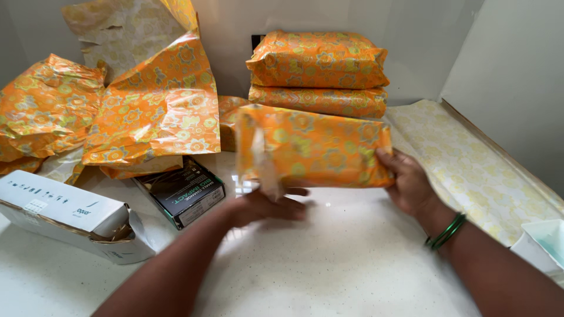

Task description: The person wraps a rectangular box with orange patterned wrapping paper on a white countertop. They fold the paper edges, smooth the surface, and secure the package with clear tape, then stack the finished gift with others.

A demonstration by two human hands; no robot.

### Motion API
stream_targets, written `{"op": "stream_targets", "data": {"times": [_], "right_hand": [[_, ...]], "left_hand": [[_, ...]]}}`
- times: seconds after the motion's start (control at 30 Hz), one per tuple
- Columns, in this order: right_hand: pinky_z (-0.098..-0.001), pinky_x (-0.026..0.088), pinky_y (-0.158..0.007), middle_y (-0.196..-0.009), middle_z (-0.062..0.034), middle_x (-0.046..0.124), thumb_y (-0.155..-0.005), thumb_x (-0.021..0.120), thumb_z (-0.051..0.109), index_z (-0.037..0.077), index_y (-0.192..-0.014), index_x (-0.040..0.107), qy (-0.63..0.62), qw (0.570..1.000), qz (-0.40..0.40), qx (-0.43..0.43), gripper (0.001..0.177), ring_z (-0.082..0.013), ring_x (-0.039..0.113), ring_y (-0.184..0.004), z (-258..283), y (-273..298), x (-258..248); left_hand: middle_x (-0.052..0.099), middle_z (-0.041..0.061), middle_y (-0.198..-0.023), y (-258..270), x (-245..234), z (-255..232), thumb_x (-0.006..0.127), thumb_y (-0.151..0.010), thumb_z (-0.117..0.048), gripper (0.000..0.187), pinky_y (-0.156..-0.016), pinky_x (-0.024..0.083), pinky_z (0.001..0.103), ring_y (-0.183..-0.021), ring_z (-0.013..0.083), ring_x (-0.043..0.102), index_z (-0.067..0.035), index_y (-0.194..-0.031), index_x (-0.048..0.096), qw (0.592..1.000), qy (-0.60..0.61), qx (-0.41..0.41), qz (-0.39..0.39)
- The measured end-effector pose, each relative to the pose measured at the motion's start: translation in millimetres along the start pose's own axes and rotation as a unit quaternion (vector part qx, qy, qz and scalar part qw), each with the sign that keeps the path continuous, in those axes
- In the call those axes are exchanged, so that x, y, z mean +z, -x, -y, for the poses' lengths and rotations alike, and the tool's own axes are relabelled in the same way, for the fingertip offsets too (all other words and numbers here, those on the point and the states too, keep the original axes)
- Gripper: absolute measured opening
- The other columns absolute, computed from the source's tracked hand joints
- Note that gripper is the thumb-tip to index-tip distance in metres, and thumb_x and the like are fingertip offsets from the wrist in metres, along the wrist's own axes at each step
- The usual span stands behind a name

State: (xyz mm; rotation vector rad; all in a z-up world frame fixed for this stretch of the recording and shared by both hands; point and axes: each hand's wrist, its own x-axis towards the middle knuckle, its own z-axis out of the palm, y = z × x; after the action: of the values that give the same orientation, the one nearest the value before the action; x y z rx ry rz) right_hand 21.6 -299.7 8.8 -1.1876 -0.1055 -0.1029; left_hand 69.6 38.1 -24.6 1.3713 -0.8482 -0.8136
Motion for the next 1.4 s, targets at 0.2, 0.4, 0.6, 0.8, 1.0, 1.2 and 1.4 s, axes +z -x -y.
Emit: {"op": "stream_targets", "data": {"times": [0.2, 0.4, 0.6, 0.8, 1.0, 1.2, 1.4], "right_hand": [[-0.0411, 0.055, -0.097, -0.118, -0.0146, 0.071, -0.105, 0.060, 0.021, -0.007, -0.125, 0.059, 0.079, 0.989, 0.104, 0.072, 0.034, -0.0228, 0.070, -0.106, 16.7, -8.7, -47.5], [-0.0352, 0.056, -0.094, -0.117, -0.0086, 0.076, -0.091, 0.064, 0.026, 0.003, -0.124, 0.068, 0.177, 0.964, 0.107, 0.169, 0.041, -0.0169, 0.072, -0.104, 2.4, -11.0, -26.6], [-0.0370, 0.057, -0.093, -0.114, -0.0086, 0.076, -0.089, 0.067, 0.028, 0.001, -0.118, 0.070, 0.221, 0.951, 0.090, 0.198, 0.039, -0.0192, 0.072, -0.103, 2.0, -22.1, -15.5], [-0.0364, 0.055, -0.093, -0.111, -0.0079, 0.076, -0.086, 0.071, 0.033, 0.002, -0.116, 0.072, 0.315, 0.926, 0.078, 0.194, 0.043, -0.0179, 0.071, -0.101, 0.1, -65.1, -12.5], [-0.0334, 0.049, -0.094, -0.121, -0.0036, 0.072, -0.082, 0.074, 0.035, 0.010, -0.127, 0.068, 0.437, 0.893, 0.065, 0.079, 0.052, -0.0135, 0.064, -0.110, -21.6, -140.5, 10.2], [-0.0396, 0.057, -0.084, -0.109, -0.0156, 0.078, -0.085, 0.072, 0.047, -0.002, -0.121, 0.074, 0.524, 0.844, 0.095, 0.065, 0.061, -0.0246, 0.072, -0.094, -58.7, -176.8, 29.1], [-0.0422, 0.055, -0.091, -0.118, -0.0233, 0.072, -0.074, 0.082, 0.063, -0.001, -0.127, 0.069, 0.639, 0.762, 0.014, -0.107, 0.084, -0.0321, 0.071, -0.106, -57.8, -164.2, 31.9]], "left_hand": [[0.067, 0.019, -0.136, 39.6, -65.6, -37.5, 0.058, -0.093, -0.040, 0.066, -0.096, 0.058, 0.043, -0.117, 0.0312, 0.068, -0.007, -0.150, 0.049, 0.981, -0.023, -0.004, -0.193], [0.065, 0.018, -0.136, 8.3, -8.4, -30.1, 0.049, -0.095, -0.060, 0.080, -0.099, 0.054, 0.037, -0.117, 0.0253, 0.067, -0.013, -0.159, 0.039, 0.991, 0.001, -0.104, -0.081], [0.064, 0.021, -0.131, 4.0, 28.5, -28.4, 0.080, -0.080, -0.032, 0.094, -0.095, 0.057, 0.039, -0.115, 0.0254, 0.067, -0.014, -0.158, 0.032, 0.984, -0.067, -0.107, -0.127], [0.064, 0.022, -0.127, 4.5, 28.7, -29.4, 0.082, -0.080, -0.028, 0.098, -0.090, 0.059, 0.036, -0.109, 0.0253, 0.068, -0.012, -0.159, 0.027, 0.982, -0.014, -0.044, -0.181], [0.067, 0.025, -0.119, -6.4, 25.7, -17.0, 0.078, -0.081, -0.026, 0.094, -0.079, 0.060, 0.039, -0.095, 0.0264, 0.071, -0.011, -0.157, 0.025, 0.950, 0.039, -0.036, -0.308], [0.067, 0.023, -0.119, 0.5, 16.9, -24.5, 0.065, -0.091, -0.059, 0.078, -0.094, 0.054, 0.041, -0.109, 0.0310, 0.067, -0.003, -0.143, 0.048, 0.890, -0.338, -0.057, -0.302], [0.068, 0.024, -0.108, 11.6, 11.9, -37.5, 0.043, -0.096, -0.072, 0.081, -0.099, 0.051, 0.046, -0.110, 0.0394, 0.064, 0.002, -0.100, 0.076, 0.819, -0.522, -0.104, -0.215]]}}
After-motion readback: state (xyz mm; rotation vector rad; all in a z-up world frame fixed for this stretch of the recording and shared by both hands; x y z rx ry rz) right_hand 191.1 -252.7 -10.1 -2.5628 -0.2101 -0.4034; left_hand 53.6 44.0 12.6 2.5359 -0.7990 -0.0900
